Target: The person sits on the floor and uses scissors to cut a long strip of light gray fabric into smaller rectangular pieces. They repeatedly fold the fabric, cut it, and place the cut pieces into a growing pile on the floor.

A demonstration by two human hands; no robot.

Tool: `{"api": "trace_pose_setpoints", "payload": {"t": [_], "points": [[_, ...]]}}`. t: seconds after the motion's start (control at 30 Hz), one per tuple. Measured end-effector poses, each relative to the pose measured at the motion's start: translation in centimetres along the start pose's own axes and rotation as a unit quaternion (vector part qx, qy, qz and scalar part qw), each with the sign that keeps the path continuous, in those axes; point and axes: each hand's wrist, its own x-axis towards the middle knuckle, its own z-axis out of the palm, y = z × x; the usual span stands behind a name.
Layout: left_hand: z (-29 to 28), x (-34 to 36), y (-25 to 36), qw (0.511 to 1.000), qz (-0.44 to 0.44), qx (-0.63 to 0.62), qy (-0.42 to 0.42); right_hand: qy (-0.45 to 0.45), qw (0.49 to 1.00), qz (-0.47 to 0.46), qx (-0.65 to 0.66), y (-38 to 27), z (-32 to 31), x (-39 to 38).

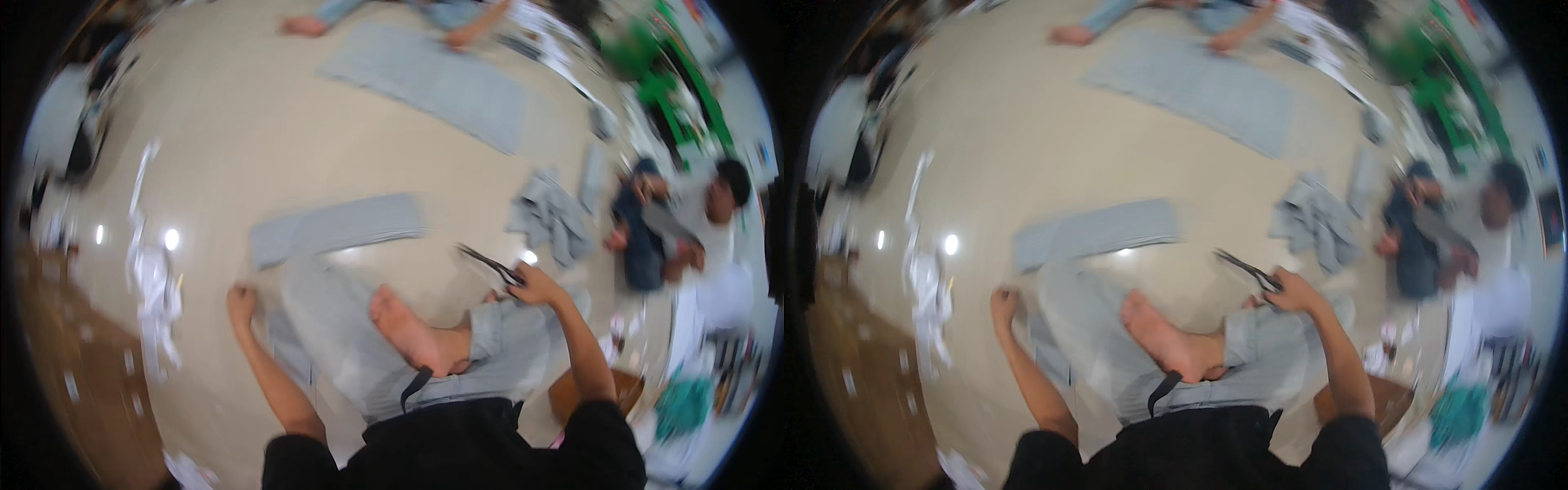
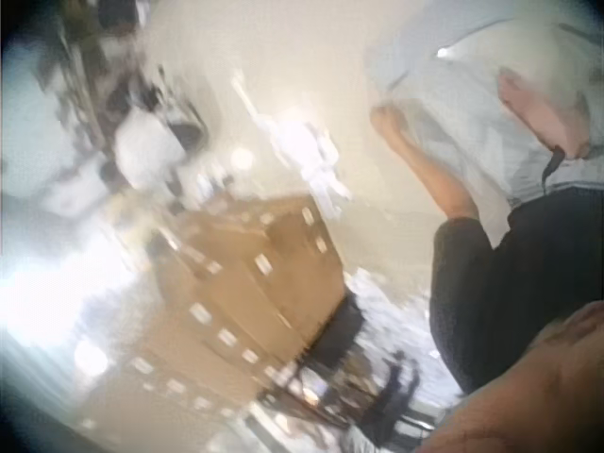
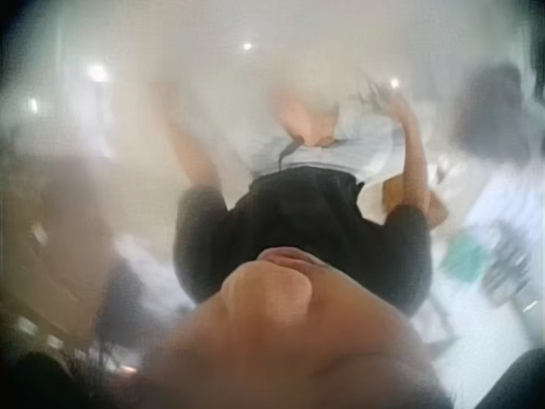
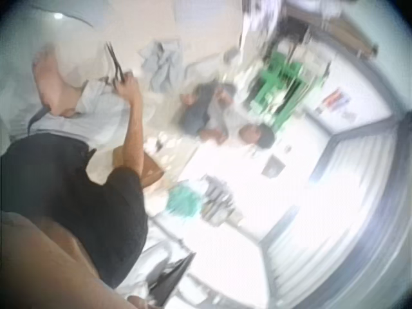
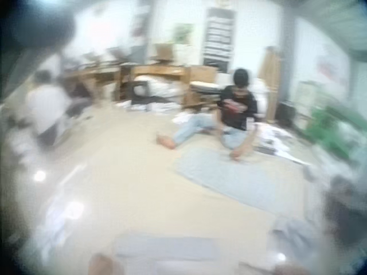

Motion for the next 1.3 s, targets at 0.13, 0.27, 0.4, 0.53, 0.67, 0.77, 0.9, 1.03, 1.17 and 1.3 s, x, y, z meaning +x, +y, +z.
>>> {"api": "trace_pose_setpoints", "payload": {"t": [0.13,0.27,0.4,0.53,0.67,0.77,0.9,1.03,1.17,1.3], "points": [[2.1,-4.1,-2.0,0.998,0.043,-0.037,0.006,0.0,0.995,-0.086,-0.056,4.3,0.9,2.6],[-1.1,-7.1,-4.7,0.999,-0.004,0.033,0.041,-0.052,0.982,-0.053,-0.172,3.3,3.4,4.3],[-0.8,-8.3,1.5,0.993,-0.002,-0.024,0.114,-0.125,0.984,0.017,-0.123,5.6,1.8,2.6],[-3.1,-7.3,8.0,0.979,0.04,-0.043,0.193,0.049,0.99,0.083,-0.099,6.4,-3.6,5.2],[-2.1,-7.7,18.5,0.976,0.125,-0.066,0.166,0.387,0.892,0.161,-0.167,14.2,-3.9,7.8],[0.0,-8.2,24.2,0.972,0.196,-0.086,0.092,0.318,0.905,0.23,-0.167,16.4,-5.0,8.0],[3.9,-9.7,29.4,0.961,0.242,-0.129,-0.026,0.264,0.939,0.197,-0.101,13.0,-8.1,6.2],[6.2,-14.8,38.8,0.909,0.321,-0.186,-0.191,0.416,0.891,-0.105,0.149,4.8,-11.8,0.4],[7.9,-23.1,49.9,0.842,0.378,-0.283,-0.26,0.433,0.808,-0.278,0.286,-3.2,-13.7,-5.6],[5.8,-25.3,51.6,0.823,0.39,-0.267,-0.315,0.282,0.834,-0.207,0.426,-8.0,-14.5,-10.8]]}}
